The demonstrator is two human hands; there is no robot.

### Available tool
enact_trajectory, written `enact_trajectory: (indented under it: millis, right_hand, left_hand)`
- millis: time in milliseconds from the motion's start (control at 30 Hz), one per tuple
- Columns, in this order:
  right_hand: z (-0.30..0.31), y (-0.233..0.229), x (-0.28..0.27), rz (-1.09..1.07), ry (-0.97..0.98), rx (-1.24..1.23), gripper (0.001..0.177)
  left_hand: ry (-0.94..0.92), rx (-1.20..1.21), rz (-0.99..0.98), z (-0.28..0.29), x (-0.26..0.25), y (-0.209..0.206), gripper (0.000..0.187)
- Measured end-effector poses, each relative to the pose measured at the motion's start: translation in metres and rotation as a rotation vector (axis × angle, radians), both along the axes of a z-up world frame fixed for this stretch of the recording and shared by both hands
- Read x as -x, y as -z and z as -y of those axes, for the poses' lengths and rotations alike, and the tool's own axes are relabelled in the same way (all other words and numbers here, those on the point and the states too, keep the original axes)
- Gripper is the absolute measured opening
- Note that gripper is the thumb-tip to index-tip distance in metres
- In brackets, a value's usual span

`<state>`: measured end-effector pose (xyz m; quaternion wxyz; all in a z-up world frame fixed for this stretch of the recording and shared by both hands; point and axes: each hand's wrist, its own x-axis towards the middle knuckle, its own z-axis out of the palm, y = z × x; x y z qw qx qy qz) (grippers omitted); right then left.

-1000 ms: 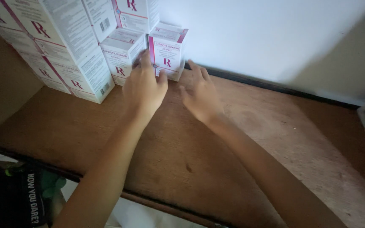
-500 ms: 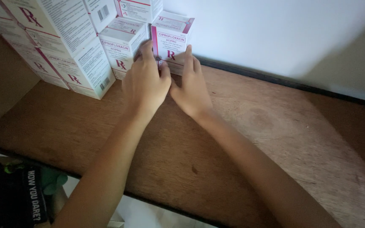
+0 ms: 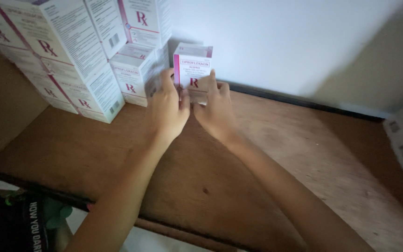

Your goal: The person repeatedly picks up small white and pink boxes from a pile on a wooden shelf and stacks them vertically on the right side of the shelf. The hands move quickly, often causing motion blur, as they arrange the boxes into neat columns.

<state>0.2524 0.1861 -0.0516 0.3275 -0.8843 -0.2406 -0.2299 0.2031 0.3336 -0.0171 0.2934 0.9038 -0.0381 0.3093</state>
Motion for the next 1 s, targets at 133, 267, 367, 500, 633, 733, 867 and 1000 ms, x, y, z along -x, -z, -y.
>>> enact_trajectory:
  millis: [133,267,367,500,633,733,867,1000]
  right_hand:
    - [0.023,-0.011,0.014,-0.080,0.028,-0.005,0.093]
    - [0.055,-0.017,0.029,-0.076,0.072,0.054,0.090]
    - [0.074,-0.027,0.052,-0.102,0.057,0.056,0.090]
    - [0.094,-0.035,0.089,-0.035,0.045,0.030,0.096]
    - [0.114,-0.048,0.118,0.045,0.052,0.048,0.100]
    - [0.128,-0.058,0.134,-0.014,0.069,-0.007,0.098]
    - [0.145,-0.062,0.150,-0.108,0.111,0.003,0.098]
    - [0.158,-0.064,0.166,-0.060,0.110,0.004,0.096]
  left_hand:
    - [0.136,0.020,0.180,0.012,-0.004,0.013,0.042]
    - [0.235,0.040,0.089,0.032,0.004,0.012,0.041]
    - [0.290,0.101,-0.037,0.052,0.026,-0.008,0.040]
    - [0.348,0.123,-0.276,0.069,0.048,-0.013,0.040]
    - [0.601,0.241,0.050,0.085,0.058,-0.009,0.040]
    - [0.531,0.187,-0.151,0.098,0.070,-0.014,0.042]
    - [0.652,0.203,0.007,0.111,0.083,-0.015,0.042]
    - [0.655,0.212,-0.036,0.125,0.096,-0.019,0.041]
